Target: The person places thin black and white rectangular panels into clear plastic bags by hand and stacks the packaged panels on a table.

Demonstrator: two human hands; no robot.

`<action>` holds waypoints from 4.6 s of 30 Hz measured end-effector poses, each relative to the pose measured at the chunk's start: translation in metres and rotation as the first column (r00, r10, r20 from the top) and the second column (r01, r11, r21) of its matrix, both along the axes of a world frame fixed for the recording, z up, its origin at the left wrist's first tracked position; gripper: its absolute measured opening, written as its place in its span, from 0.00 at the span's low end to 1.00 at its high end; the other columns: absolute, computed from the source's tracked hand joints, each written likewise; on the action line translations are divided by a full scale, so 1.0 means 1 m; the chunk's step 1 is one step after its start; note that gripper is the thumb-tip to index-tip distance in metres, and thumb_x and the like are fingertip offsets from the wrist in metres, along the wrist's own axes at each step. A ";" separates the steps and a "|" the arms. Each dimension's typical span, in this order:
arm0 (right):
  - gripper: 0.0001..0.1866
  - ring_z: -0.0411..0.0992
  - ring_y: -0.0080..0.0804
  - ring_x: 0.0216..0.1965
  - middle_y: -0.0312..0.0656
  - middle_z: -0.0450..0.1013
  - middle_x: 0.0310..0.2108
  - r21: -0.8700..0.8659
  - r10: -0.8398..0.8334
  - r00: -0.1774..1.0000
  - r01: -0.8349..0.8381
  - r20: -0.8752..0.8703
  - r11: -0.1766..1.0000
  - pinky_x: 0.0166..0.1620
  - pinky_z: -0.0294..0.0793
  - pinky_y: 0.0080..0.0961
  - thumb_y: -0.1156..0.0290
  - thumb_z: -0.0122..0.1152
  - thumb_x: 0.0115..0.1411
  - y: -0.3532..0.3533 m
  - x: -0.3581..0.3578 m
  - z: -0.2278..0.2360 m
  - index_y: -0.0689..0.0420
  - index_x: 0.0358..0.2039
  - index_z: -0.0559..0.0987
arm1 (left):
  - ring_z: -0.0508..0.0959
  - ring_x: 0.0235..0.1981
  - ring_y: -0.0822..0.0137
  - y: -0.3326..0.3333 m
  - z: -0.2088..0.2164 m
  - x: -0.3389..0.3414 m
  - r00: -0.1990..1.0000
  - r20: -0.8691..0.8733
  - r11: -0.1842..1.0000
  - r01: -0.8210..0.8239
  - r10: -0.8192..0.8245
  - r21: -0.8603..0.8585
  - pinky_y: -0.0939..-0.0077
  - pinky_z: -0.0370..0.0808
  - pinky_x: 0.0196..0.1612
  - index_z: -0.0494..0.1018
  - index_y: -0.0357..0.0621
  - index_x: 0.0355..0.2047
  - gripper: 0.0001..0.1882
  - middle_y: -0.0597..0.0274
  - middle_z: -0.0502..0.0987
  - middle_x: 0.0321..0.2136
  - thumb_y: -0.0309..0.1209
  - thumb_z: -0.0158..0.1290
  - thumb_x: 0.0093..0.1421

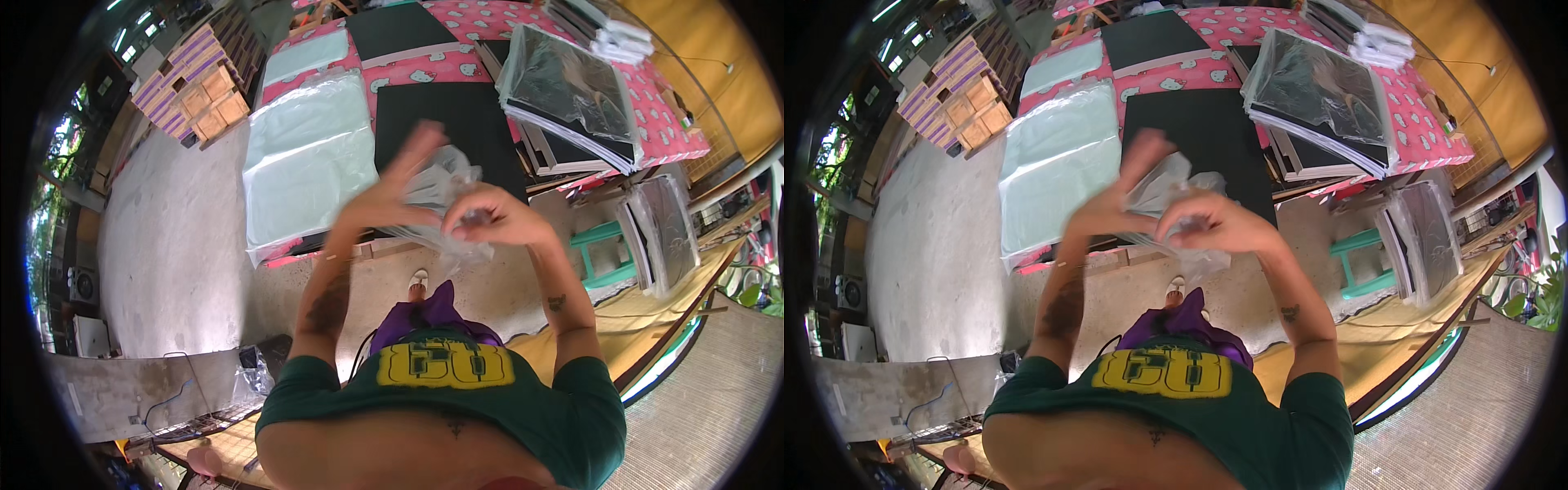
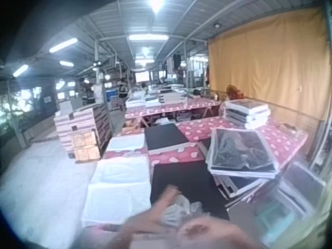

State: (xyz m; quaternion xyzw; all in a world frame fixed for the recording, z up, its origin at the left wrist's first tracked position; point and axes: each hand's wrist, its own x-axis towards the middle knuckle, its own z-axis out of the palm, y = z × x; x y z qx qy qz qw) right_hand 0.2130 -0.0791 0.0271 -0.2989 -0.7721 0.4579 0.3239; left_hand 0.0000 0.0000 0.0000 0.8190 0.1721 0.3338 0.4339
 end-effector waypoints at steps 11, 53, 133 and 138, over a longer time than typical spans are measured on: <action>0.12 0.73 0.45 0.42 0.47 0.70 0.42 0.610 -0.728 0.362 0.397 0.583 0.686 0.45 0.72 0.41 0.67 0.53 0.55 -0.014 0.085 -0.067 0.56 0.38 0.78 | 0.75 0.31 0.51 0.010 -0.026 -0.057 0.577 -0.343 0.654 -0.505 0.741 0.564 0.64 0.72 0.34 0.71 0.35 0.41 0.14 0.46 0.69 0.47 0.31 0.51 0.57; 0.17 0.68 0.46 0.50 0.49 0.71 0.44 -0.703 -0.544 0.460 -0.318 -0.701 0.636 0.49 0.71 0.48 0.70 0.59 0.52 -0.098 0.125 -0.195 0.62 0.42 0.74 | 0.76 0.29 0.64 -0.038 -0.082 -0.167 0.991 0.093 0.557 0.129 -0.093 -0.820 0.68 0.72 0.41 0.73 0.37 0.34 0.13 0.63 0.75 0.21 0.35 0.47 0.62; 0.29 0.60 0.49 0.54 0.51 0.63 0.51 0.738 -0.926 -0.269 0.674 0.266 0.016 0.52 0.61 0.47 0.53 0.60 0.51 0.127 0.319 -0.066 0.50 0.53 0.70 | 0.77 0.29 0.61 0.190 -0.081 0.240 0.844 0.159 0.534 -0.169 0.513 -0.828 0.73 0.80 0.32 0.67 0.28 0.44 0.16 0.53 0.71 0.38 0.29 0.48 0.61; 0.20 0.62 0.49 0.51 0.49 0.64 0.49 0.726 -0.989 0.141 0.677 0.035 0.122 0.51 0.61 0.45 0.63 0.61 0.53 0.099 0.231 -0.085 0.50 0.47 0.74 | 0.78 0.31 0.70 0.125 -0.108 0.080 0.784 -0.048 0.781 -0.620 0.618 -0.069 0.78 0.75 0.33 0.73 0.40 0.41 0.12 0.62 0.76 0.29 0.29 0.56 0.56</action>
